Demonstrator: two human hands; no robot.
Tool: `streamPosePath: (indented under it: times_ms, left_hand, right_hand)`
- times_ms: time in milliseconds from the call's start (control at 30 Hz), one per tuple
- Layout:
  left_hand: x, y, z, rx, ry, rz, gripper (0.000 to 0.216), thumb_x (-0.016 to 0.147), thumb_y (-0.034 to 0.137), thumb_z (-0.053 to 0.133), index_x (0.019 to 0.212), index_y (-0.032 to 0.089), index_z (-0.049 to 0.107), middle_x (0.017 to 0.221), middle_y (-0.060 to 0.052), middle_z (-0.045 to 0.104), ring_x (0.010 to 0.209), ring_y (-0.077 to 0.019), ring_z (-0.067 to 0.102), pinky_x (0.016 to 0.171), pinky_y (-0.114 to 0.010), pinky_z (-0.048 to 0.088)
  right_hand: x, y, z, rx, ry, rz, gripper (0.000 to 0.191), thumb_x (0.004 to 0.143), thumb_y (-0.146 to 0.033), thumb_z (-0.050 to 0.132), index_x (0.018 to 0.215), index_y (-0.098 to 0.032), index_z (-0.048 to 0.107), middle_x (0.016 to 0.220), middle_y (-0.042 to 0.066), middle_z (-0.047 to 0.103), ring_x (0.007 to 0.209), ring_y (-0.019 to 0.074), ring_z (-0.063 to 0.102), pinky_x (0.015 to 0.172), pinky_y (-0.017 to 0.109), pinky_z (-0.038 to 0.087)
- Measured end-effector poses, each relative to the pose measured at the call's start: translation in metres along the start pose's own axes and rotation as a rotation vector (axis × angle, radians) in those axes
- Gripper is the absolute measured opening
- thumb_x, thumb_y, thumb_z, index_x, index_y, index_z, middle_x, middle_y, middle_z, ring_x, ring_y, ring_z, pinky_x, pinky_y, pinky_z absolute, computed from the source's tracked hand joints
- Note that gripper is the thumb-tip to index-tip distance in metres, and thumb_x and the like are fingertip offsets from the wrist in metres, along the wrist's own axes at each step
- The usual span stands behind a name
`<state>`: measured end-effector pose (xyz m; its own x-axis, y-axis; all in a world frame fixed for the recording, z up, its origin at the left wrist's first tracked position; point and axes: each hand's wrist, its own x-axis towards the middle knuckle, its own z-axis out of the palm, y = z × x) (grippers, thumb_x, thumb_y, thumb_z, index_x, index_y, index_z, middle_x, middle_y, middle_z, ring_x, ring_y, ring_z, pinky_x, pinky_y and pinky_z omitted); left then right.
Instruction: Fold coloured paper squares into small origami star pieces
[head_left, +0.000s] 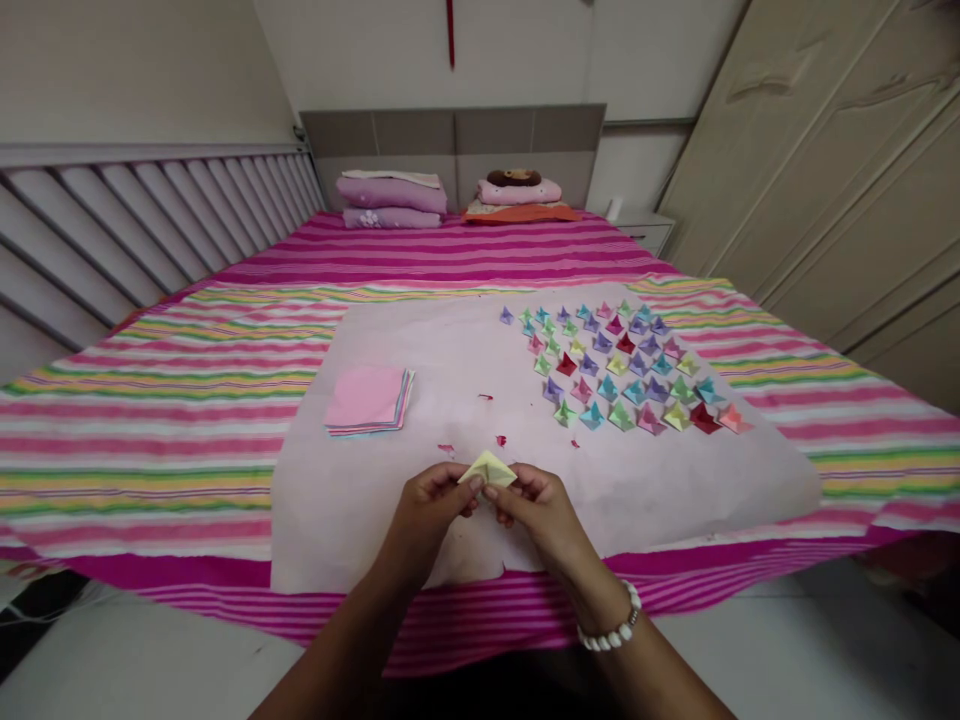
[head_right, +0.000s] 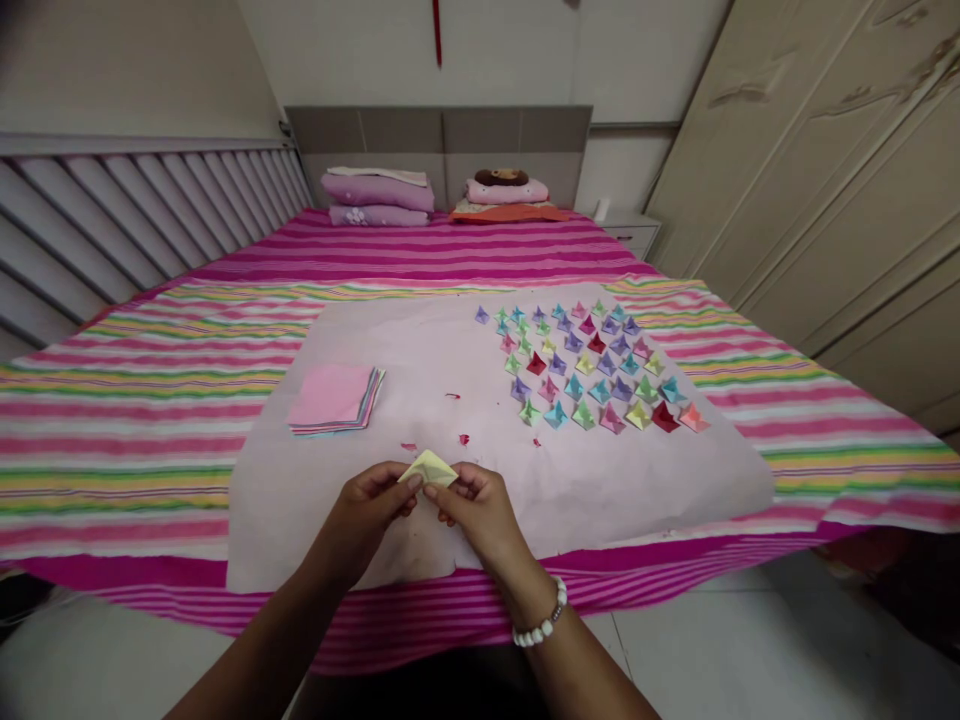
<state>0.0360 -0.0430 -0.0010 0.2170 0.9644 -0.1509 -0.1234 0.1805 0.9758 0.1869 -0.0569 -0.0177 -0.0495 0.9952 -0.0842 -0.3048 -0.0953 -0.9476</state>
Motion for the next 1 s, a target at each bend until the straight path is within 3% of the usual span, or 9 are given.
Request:
streamPosePath:
  times_ms: [200,367,567,800,933,1000]
  left_hand:
    - [0.004,0.014,0.002,0.063,-0.086,0.042,0.028,0.065,0.028,0.077,0.090,0.017,0.072,0.077,-0.001,0.070,0.075,-0.0156,0.061,0.069,-0.025,0.048]
    - [0.008,0.016,0.006,0.199,-0.057,0.105,0.019,0.072,0.033,0.071,0.068,0.014,0.069,0.062,0.001,0.063,0.061,-0.0118,0.055,0.059,-0.022,0.043]
    - [0.005,0.011,0.013,0.032,-0.078,0.022,0.029,0.081,0.042,0.061,0.066,0.017,0.058,0.046,0.004,0.054,0.041,-0.0115,0.050,0.044,-0.024,0.039]
    - [0.008,0.006,0.013,0.015,0.117,0.086,0.035,0.080,0.041,0.063,0.058,0.016,0.053,0.050,0.006,0.048,0.047,-0.0076,0.044,0.049,-0.021,0.035]
    - [0.009,0.006,0.012,-0.015,0.110,0.040,0.036,0.080,0.043,0.062,0.058,0.016,0.053,0.051,0.006,0.048,0.049,-0.0083,0.044,0.050,-0.022,0.036]
    - [0.009,0.006,0.010,0.026,0.083,0.064,0.026,0.079,0.040,0.064,0.071,0.016,0.061,0.059,0.004,0.056,0.057,-0.0099,0.052,0.056,-0.022,0.041]
  right_hand:
    - [-0.002,-0.002,0.002,-0.030,0.001,0.022,0.028,0.058,-0.034,0.083,0.061,-0.015,0.064,0.044,-0.006,0.052,0.040,0.0066,0.043,0.042,0.020,0.031]
    - [-0.003,0.002,0.003,-0.021,-0.068,0.055,0.029,0.062,-0.038,0.081,0.061,-0.015,0.063,0.044,-0.006,0.053,0.040,0.0067,0.044,0.043,0.020,0.031]
    - [-0.006,0.002,0.007,0.004,-0.162,0.092,0.031,0.071,-0.043,0.073,0.063,-0.014,0.066,0.053,-0.001,0.061,0.042,0.0073,0.046,0.045,0.022,0.035]
    - [-0.007,0.008,0.012,0.105,-0.130,0.106,0.030,0.069,-0.038,0.075,0.059,-0.015,0.059,0.053,-0.001,0.064,0.040,0.0056,0.045,0.042,0.019,0.032]
    - [-0.007,0.012,0.012,0.091,-0.116,0.118,0.030,0.070,-0.038,0.075,0.060,-0.015,0.059,0.051,-0.002,0.062,0.038,0.0056,0.044,0.040,0.019,0.031]
    - [-0.007,0.012,0.011,0.093,-0.072,0.113,0.030,0.070,-0.038,0.075,0.059,-0.015,0.058,0.050,-0.002,0.062,0.037,0.0053,0.044,0.040,0.019,0.030]
